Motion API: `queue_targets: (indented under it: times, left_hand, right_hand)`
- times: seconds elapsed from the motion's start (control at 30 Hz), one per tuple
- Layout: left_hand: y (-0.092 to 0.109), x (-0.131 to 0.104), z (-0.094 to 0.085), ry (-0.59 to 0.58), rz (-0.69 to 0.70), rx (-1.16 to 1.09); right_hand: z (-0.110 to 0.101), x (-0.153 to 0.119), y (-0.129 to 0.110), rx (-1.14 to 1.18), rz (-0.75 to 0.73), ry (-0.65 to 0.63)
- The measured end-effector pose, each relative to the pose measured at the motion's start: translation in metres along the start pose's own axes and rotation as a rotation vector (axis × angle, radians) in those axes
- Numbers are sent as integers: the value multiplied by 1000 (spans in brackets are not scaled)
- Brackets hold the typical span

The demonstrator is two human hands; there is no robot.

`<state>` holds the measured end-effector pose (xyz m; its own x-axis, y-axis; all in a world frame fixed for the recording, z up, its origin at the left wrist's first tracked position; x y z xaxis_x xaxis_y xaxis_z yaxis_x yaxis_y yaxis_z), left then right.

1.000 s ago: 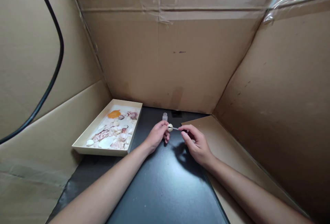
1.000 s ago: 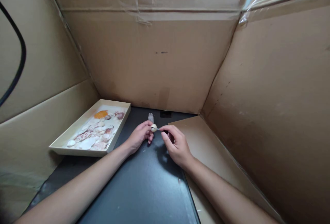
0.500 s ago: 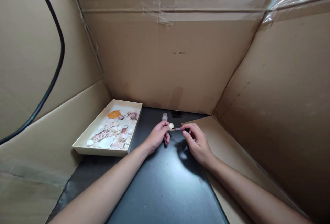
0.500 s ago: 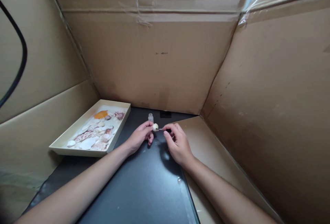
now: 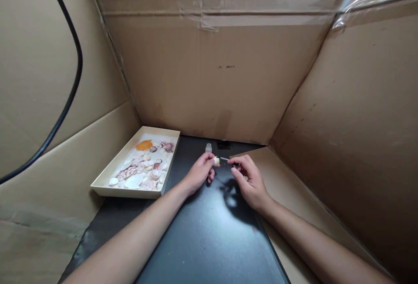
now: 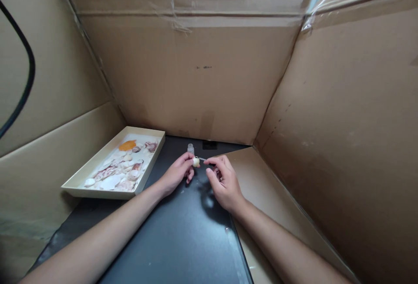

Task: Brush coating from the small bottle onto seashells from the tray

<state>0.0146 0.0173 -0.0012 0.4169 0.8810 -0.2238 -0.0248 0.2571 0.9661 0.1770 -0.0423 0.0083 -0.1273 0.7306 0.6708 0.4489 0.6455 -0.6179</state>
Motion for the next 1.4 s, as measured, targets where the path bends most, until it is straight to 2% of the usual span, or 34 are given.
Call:
queue_targets:
  times: [0.1,0.27,0.47,0.63,0.8,0.97,1.13,1.3,1.4]
  left_hand:
    - [0,1,1,15,25,30]
    - [0,1,1,9,51,59]
    - [-2,2,0,20,70,89]
    - [-3,2,1,26,84,124]
    - [-3,3,0,39,89,112]
    - [-2,2,0,41,45,124]
    - [-1,1,1,30,47,102]
    - [-3,2,0,27,56,111]
    - [-3,3,0,29,71,105]
  right_hand:
    - [1,-1,1,8,14,-53]
    - [1,-1,3,-20,48,-7]
    - [1,-1,-1,-4,22,-52]
    - [0,0,-1,-41,36,24]
    - [1,0,-1,-27,14,-38]
    - [0,0,1,-59,34,17]
    - [1,-1,2,-22,10,-48]
    - [-1,0,2,-50,40,24]
    - [0,1,1,-25,3,-20]
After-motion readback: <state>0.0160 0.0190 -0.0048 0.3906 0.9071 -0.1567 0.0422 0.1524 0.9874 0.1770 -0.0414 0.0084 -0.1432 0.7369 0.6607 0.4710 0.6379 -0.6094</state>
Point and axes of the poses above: each hand's wrist, its own x-axis towards the middle knuckle, its own z-axis out of the palm, y = z × x, the point moved 1 cm from there along x, towards the middle knuckle, and after that the axes turned 11 degrees about -z, right-handed, at the moved point
